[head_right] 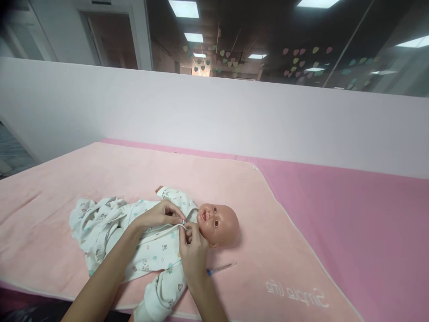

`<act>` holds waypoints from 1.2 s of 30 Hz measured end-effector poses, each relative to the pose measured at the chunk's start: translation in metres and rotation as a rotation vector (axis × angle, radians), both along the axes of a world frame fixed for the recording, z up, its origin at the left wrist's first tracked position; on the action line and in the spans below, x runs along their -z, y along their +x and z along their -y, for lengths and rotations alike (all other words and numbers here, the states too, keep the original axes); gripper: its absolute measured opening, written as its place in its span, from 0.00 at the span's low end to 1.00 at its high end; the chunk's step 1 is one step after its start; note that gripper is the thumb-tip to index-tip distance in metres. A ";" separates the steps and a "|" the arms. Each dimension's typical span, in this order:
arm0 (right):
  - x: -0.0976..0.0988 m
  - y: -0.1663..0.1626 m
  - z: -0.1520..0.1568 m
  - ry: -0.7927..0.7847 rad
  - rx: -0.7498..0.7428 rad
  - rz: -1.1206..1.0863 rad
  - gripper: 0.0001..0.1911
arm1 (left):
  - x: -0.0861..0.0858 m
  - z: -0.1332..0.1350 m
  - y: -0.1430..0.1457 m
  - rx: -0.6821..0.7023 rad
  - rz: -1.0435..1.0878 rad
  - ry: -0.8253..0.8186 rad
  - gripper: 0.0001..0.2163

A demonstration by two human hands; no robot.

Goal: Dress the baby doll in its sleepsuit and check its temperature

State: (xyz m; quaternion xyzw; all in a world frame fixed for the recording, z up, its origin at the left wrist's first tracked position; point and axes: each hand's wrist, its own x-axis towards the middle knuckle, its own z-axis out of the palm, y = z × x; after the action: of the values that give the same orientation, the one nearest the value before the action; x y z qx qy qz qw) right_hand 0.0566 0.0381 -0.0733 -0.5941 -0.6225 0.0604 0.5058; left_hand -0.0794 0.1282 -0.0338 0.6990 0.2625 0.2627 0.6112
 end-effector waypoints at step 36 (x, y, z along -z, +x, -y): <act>0.009 0.001 0.002 -0.006 -0.063 -0.081 0.11 | 0.004 0.014 -0.009 0.003 -0.069 0.130 0.12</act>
State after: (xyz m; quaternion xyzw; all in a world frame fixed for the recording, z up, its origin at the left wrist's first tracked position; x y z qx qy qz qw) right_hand 0.0577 0.0358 -0.0822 -0.5728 -0.6198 0.1023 0.5266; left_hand -0.0880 0.1144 -0.0381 0.7461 0.2649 0.2540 0.5555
